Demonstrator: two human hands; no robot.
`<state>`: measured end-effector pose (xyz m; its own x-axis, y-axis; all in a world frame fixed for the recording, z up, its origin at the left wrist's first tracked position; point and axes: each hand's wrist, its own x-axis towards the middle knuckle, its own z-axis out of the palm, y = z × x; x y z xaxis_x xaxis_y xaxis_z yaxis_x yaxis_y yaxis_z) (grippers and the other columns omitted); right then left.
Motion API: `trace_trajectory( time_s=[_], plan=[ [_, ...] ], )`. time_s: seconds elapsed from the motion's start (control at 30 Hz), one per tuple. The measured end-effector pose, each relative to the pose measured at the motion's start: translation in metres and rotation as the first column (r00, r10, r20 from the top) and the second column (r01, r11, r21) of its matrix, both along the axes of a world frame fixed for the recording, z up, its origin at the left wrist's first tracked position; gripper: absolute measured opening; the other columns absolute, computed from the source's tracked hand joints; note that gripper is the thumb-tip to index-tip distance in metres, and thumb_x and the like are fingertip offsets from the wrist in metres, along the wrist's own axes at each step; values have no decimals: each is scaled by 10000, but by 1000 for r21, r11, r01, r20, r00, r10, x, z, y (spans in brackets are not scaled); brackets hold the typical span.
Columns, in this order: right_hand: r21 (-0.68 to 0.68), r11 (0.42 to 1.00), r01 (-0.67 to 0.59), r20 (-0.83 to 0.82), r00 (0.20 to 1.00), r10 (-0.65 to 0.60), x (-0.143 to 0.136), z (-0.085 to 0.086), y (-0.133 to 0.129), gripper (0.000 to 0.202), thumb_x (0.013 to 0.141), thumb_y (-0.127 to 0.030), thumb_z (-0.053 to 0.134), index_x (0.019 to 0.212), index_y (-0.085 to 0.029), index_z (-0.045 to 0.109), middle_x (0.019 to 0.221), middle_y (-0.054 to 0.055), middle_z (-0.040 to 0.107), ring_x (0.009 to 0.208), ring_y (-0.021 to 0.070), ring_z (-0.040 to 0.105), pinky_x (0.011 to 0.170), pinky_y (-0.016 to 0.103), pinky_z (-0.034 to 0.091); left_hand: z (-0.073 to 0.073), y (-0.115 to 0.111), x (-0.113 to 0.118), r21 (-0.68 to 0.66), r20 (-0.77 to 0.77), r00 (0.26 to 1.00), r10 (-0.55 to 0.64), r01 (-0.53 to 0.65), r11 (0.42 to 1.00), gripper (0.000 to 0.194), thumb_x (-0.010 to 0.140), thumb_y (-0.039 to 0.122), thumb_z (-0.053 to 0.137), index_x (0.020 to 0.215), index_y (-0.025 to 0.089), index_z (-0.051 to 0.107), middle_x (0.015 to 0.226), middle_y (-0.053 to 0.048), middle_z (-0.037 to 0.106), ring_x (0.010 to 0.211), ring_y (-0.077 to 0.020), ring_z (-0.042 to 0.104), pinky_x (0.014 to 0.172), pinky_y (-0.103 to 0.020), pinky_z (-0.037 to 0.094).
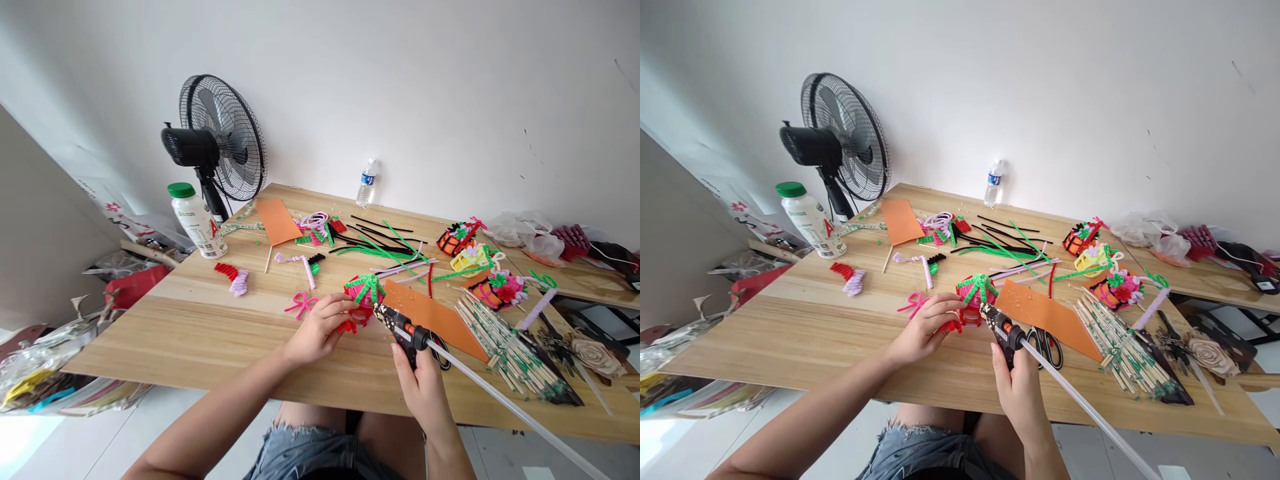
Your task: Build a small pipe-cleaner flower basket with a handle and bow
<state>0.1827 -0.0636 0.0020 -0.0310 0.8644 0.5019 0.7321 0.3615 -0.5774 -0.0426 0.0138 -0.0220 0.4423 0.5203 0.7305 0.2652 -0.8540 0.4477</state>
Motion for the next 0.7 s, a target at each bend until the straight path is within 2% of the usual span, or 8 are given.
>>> trace_trajectory(
  time_s=[0.17, 0.37, 0.7],
  plan=[
    [30, 1000, 7, 21, 1000, -8, -1, 5, 3, 337, 938, -400, 498, 1202, -201, 559, 1160, 133, 667, 1110, 305, 606, 942, 470, 492, -1, 1, 1, 38, -18, 1000, 15, -15, 999, 267, 890, 70, 469, 1084, 179, 615, 1217, -138, 633, 1200, -269, 504, 950, -465, 491],
    [49, 999, -4, 37, 999, 2, -4, 8, 6, 313, 940, -380, 498, 1173, -185, 573, 1087, 133, 693, 1027, 292, 647, 872, 436, 530, 0, 0, 1, 36, -12, 1000, 4, -3, 999, 244, 876, 39, 477, 1047, 160, 604, 1215, -145, 626, 1189, -258, 505, 943, -452, 495],
    [55, 998, 26, 63, 998, -29, -4, 5, 5, 323, 936, -404, 493, 1141, -173, 588, 1066, 146, 698, 1017, 306, 652, 856, 457, 537, -1, 1, 1, 28, 4, 1000, -16, 16, 999, 267, 877, 35, 463, 1067, 166, 599, 1226, -151, 611, 1185, -268, 513, 930, -465, 503]
  ],
)
